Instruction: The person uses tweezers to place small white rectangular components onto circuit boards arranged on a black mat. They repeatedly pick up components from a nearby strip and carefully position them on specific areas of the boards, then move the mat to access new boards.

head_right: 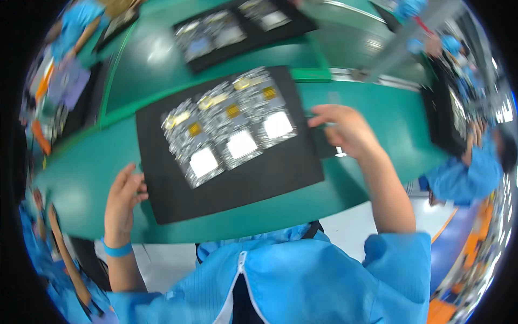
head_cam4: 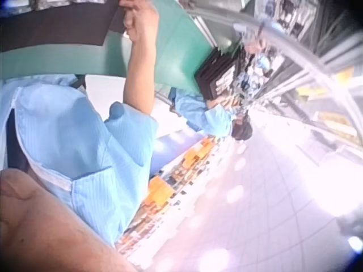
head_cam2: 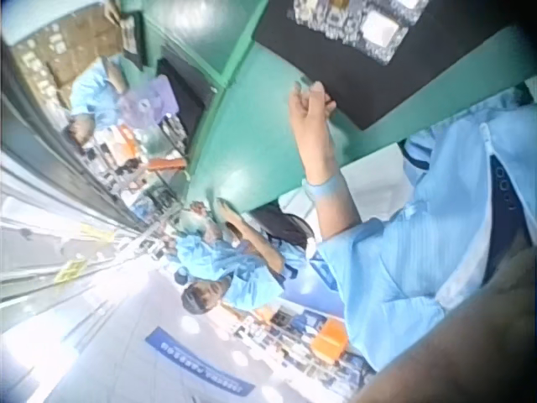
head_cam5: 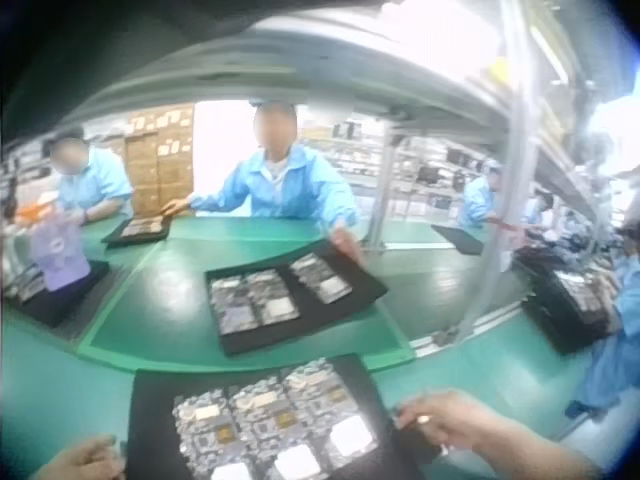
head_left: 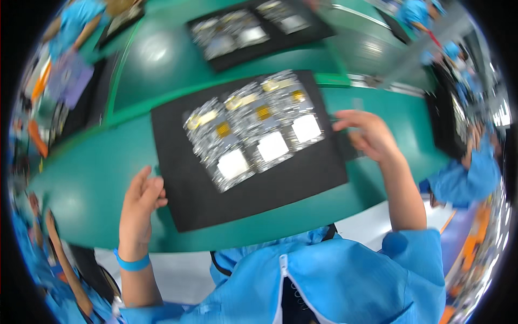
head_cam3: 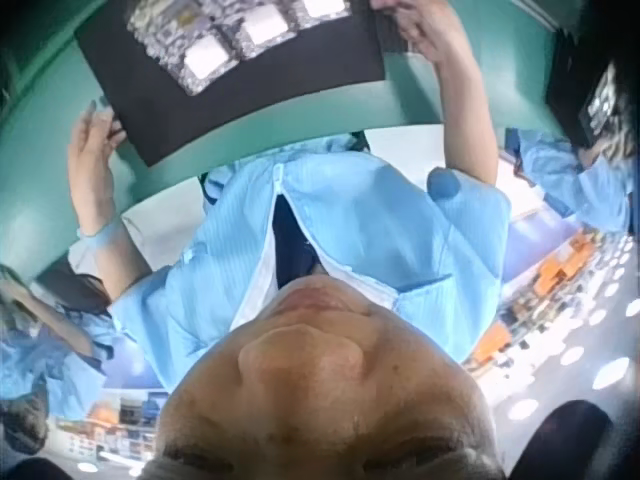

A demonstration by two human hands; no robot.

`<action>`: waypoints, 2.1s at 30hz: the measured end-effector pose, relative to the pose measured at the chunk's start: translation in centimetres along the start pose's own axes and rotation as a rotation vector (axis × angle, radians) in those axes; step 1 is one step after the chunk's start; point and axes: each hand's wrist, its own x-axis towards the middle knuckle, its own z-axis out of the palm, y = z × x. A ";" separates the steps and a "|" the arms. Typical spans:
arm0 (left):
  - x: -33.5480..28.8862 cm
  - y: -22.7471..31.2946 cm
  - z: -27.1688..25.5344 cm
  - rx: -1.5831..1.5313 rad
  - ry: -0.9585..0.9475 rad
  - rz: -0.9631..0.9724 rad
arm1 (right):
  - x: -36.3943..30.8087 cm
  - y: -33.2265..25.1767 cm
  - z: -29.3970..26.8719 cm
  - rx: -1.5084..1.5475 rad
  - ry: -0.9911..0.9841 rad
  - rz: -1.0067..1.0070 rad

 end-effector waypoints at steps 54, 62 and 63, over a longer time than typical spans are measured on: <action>-7.7 0.3 13.0 1.707 -0.566 1.317 | -1.9 6.0 -8.5 -0.021 0.247 -0.302; -3.3 2.2 28.8 1.000 -0.679 1.373 | -2.0 5.9 -7.4 -0.011 0.308 -0.324; -2.5 1.1 30.3 0.985 -0.620 1.398 | -1.8 5.9 -7.2 0.002 0.296 -0.330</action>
